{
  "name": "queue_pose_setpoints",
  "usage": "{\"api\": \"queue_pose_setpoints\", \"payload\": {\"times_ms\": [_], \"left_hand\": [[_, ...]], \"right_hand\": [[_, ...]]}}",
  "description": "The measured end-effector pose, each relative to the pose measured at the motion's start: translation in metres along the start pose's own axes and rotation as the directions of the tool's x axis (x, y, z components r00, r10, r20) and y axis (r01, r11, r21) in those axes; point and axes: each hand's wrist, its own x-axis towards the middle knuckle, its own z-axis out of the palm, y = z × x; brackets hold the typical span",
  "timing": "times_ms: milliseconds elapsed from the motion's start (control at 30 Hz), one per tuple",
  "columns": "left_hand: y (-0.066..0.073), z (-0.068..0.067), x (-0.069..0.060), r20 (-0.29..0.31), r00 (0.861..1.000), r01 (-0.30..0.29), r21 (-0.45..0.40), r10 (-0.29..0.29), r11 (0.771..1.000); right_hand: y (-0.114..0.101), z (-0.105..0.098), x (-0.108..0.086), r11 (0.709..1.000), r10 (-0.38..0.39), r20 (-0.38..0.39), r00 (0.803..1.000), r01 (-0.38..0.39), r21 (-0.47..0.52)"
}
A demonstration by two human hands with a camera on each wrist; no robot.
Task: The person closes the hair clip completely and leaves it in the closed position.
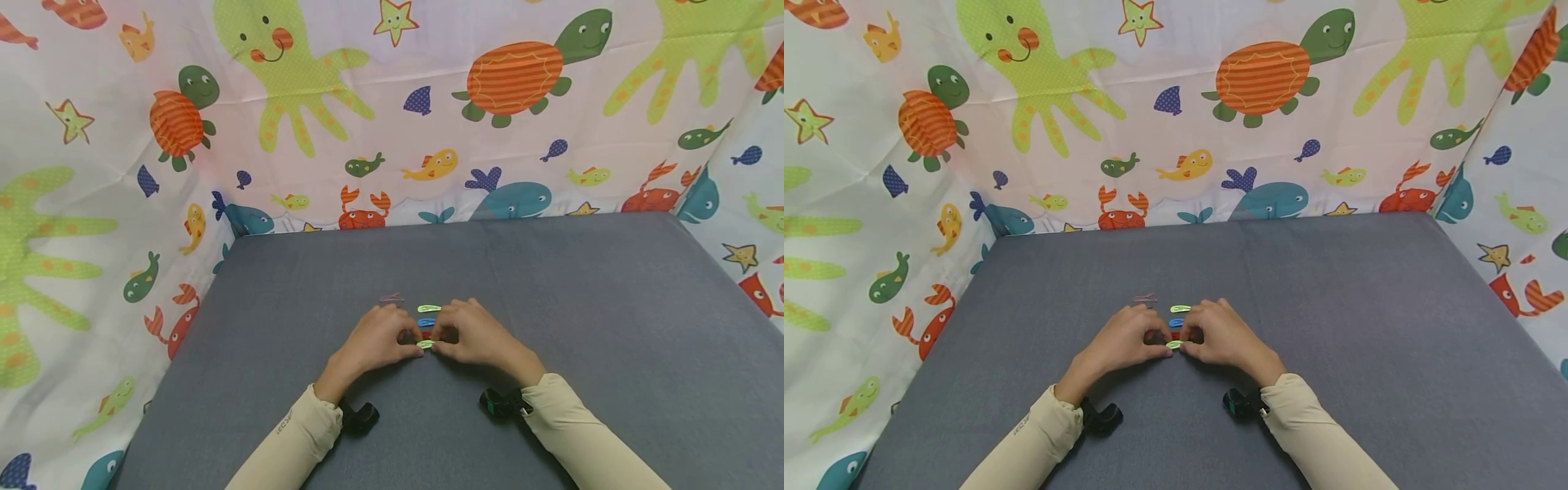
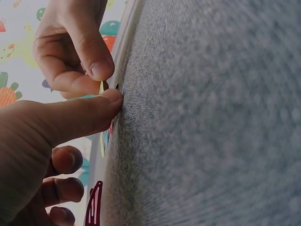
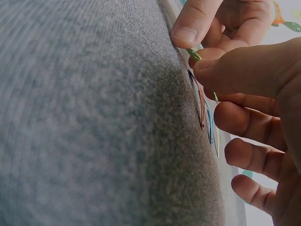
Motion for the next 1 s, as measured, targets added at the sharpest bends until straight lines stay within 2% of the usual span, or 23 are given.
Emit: {"api": "queue_pose_setpoints", "payload": {"times_ms": [533, 1000], "left_hand": [[-0.0005, 0.0019, -0.0008, 0.001, 1.0, -0.002, 0.014, 0.002, 1.0], [-0.0005, 0.0034, -0.0006, 0.011, 1.0, 0.003, 0.02, -0.003, 1.0]], "right_hand": [[-0.0003, -0.0008, 0.0002, 0.999, 0.038, 0.069, 0.997, -0.038, 0.001], [0.0004, -0.0014, -0.0012, 0.998, 0.051, 0.078, 0.996, -0.052, 0.022]]}}
